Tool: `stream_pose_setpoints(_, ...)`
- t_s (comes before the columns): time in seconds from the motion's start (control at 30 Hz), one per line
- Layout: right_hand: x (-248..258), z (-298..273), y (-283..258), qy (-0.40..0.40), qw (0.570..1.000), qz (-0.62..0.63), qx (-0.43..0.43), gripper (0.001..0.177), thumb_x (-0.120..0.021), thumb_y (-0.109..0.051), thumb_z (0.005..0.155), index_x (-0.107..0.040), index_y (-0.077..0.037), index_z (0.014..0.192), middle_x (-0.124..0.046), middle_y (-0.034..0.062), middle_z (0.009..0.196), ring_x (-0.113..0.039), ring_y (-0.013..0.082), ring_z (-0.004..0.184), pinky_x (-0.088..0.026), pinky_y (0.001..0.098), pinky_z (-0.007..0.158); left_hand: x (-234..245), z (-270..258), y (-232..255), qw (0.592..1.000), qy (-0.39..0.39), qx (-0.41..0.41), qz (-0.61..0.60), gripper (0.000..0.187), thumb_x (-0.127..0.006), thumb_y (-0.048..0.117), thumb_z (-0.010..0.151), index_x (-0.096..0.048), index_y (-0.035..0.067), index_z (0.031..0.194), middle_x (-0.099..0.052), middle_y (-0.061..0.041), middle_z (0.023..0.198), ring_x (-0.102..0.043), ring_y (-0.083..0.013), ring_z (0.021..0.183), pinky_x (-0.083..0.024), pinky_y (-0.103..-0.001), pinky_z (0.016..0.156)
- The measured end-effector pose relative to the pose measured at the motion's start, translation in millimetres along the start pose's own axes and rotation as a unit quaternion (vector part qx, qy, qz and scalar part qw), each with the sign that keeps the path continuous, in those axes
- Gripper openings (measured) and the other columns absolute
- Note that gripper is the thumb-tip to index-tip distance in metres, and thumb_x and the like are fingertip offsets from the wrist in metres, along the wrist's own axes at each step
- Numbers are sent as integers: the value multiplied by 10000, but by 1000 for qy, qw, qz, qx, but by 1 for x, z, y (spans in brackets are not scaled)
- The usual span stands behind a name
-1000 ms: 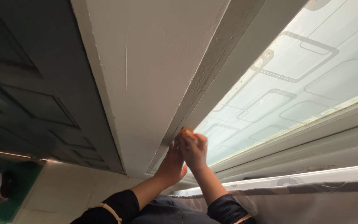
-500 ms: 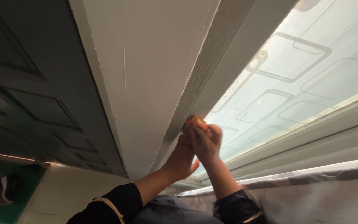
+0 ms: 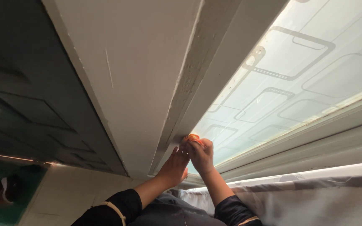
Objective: Cleaning a glass window panel with a sponge.
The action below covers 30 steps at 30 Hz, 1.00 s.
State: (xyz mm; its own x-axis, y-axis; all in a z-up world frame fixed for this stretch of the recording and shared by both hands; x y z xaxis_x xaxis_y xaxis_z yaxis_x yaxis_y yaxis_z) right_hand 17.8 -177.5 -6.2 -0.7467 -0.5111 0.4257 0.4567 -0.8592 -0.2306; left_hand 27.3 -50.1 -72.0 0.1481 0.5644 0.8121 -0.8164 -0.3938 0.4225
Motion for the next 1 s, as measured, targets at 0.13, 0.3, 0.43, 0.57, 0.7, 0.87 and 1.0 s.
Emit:
stream_pose_setpoints(0.13, 21, 25, 7, -21, 999, -28, 17, 324, -848, -1, 809, -722, -58, 1101, -573, 92, 1157, -622, 249, 1012, -564, 347, 825, 18, 29, 17, 1000, -3, -8, 14, 881, -739, 180, 815, -288, -75, 1527, -239, -276, 1635, -160, -419, 1546, -164, -582, 1220)
stream_pose_setpoints(0.3, 57, 79, -15, 47, 997, -40, 42, 297, -856, -34, 852, -728, -87, 1115, -562, 113, 1141, -628, 238, 996, -567, 327, 812, 26, 58, 45, 1000, 8, -17, 25, 858, -720, 224, 850, -281, -75, 1523, -235, -287, 1623, -131, -447, 1554, -146, -604, 1209)
stream_pose_setpoints(0.43, 50, 72, -12, 41, 992, -93, 70, 283, -854, -76, 834, -747, -119, 1092, -601, 63, 1108, -623, 243, 955, -542, 363, 807, 1, 53, 35, 999, 38, -4, 36, 887, -699, 260, 857, -254, -113, 1528, -227, -321, 1604, -116, -476, 1536, -121, -622, 1215)
stream_pose_setpoints(0.57, 20, 24, 17, -159, 987, 21, 15, 238, -802, -110, 929, -769, -163, 1159, -664, -56, 1054, -673, 156, 864, -539, 318, 736, -33, 23, 19, 998, -10, 37, 53, 886, -692, 267, 856, -254, -102, 1533, -211, -299, 1614, -103, -464, 1545, -89, -620, 1220)
stream_pose_setpoints(0.7, 32, 21, -7, -73, 983, -111, 130, 398, -783, -135, 820, -726, -156, 1214, -554, 83, 1070, -598, 286, 942, -525, 419, 814, -57, 8, 10, 995, -39, 37, 81, 891, -697, 257, 838, -258, -72, 1540, -182, -279, 1640, -92, -438, 1549, -69, -618, 1215)
stream_pose_setpoints(0.87, 55, 7, 35, -98, 992, -40, 65, 412, -813, -32, 803, -754, -157, 1192, -586, 73, 1072, -609, 246, 992, -531, 400, 830, -73, 34, 25, 998, 9, -10, 65, 852, -694, 244, 828, -318, -65, 1526, -185, -239, 1662, -112, -386, 1554, -43, -607, 1213)
stream_pose_setpoints(1.0, 91, 16, 37, -2, 984, -170, 48, 334, -858, -89, 840, -710, -116, 1138, -579, 103, 1090, -587, 288, 1003, -535, 409, 838, -65, 64, 51, 993, 68, -68, 70, 783, -680, 233, 861, -376, -39, 1530, -217, -186, 1678, -132, -344, 1583, -48, -576, 1247)
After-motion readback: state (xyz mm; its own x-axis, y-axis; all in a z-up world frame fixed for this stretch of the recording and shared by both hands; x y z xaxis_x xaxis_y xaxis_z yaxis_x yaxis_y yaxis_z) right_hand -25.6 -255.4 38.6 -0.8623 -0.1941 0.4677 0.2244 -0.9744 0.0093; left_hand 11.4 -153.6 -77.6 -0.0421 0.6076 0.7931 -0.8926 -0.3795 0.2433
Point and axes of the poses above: each hand's wrist, its own z-axis towards the middle knuckle, its own x-axis out of the back of the hand, y = z × x, the point moved 4 cm from there along z, towards the middle knuckle
